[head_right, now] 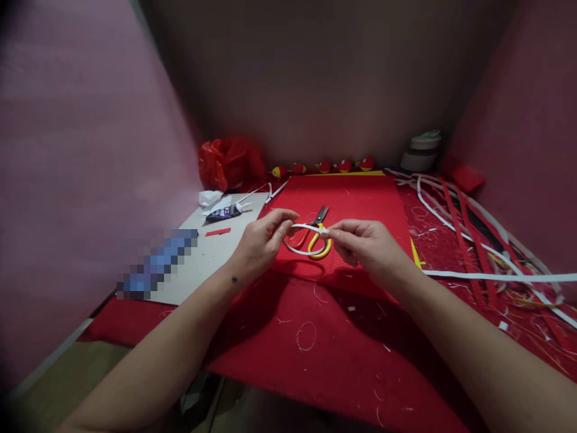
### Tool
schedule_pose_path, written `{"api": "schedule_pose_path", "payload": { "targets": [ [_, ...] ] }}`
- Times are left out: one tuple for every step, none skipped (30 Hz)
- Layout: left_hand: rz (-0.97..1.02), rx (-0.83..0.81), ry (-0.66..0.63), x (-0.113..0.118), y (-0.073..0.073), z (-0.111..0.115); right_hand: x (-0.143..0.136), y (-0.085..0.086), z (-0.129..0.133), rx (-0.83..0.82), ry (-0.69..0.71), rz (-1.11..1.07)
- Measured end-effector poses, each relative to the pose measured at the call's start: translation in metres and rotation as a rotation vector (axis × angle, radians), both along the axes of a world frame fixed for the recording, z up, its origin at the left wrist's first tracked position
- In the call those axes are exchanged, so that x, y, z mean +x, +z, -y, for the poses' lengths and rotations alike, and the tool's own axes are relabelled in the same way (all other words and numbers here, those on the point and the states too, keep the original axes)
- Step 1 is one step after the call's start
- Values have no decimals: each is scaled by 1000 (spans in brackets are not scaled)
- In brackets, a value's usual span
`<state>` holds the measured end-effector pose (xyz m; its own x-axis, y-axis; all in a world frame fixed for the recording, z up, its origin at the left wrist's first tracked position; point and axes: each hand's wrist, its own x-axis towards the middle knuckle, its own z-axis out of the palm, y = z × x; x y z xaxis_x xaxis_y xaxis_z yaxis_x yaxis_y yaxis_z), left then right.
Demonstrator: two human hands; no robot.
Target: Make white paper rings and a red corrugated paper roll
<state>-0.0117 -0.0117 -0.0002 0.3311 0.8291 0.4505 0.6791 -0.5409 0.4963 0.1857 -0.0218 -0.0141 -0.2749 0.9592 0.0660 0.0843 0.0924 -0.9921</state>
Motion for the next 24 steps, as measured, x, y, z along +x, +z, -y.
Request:
{"api": "schedule_pose_path", "payload": {
  "targets": [
    [10, -5, 58, -2, -3, -6, 3, 0, -2, 4, -18, -62],
    [1, -11, 111, -4, -6, -12, 5, 0, -5, 3, -29, -105],
    [-43, -33, 141, -5, -10, -17, 7, -1, -7, -3, -37, -133],
    [-115, -67, 151, -4, -14, -21, 8, -2, -9, -10, -41, -148],
    [-194, -102, 147, -2, -17, -24, 9, -3, -10, -7, -42, -158],
    [-247, -126, 138, 1, -19, -26, 10, -4, -12, 5, -43, -171],
    [-289, -144, 128, 6, -21, -26, 10, -5, -13, 22, -43, -187],
    [-316, -157, 121, 11, -21, -26, 11, -6, -14, 38, -42, -209],
    [-333, -170, 119, 17, -21, -25, 11, -8, -15, 43, -38, -230],
    [-351, -189, 122, 22, -20, -24, 11, -9, -16, 38, -32, -249],
    [-366, -213, 129, 27, -18, -24, 10, -11, -17, 27, -24, -263],
    [-375, -241, 144, 30, -16, -25, 10, -12, -17, 15, -16, -269],
    [-376, -270, 165, 30, -13, -26, 10, -13, -17, 11, -9, -264],
    [-367, -296, 192, 28, -10, -29, 10, -14, -17, 18, -6, -251],
    [-351, -318, 222, 24, -7, -32, 9, -13, -17, 30, -5, -228],
    [-326, -339, 252, 16, -4, -36, 9, -13, -17, 42, -6, -196],
    [-295, -355, 279, 7, -1, -40, 9, -12, -16, 46, -10, -159],
    [-257, -372, 292, -3, 2, -43, 8, -11, -15, 39, -15, -123],
    [-213, -393, 298, -14, 5, -44, 7, -10, -14, 19, -18, -93],
    [-159, -410, 284, -25, 8, -44, 7, -9, -14, -7, -20, -72],
    [-97, -425, 260, -33, 10, -42, 6, -9, -13, -33, -17, -58],
    [-34, -432, 227, -39, 11, -37, 5, -9, -13, -52, -9, -53],
    [25, -433, 194, -43, 12, -30, 4, -9, -13, -64, 4, -53],
    [88, -431, 169, -43, 12, -21, 4, -9, -13, -69, 18, -53]
  ]
}}
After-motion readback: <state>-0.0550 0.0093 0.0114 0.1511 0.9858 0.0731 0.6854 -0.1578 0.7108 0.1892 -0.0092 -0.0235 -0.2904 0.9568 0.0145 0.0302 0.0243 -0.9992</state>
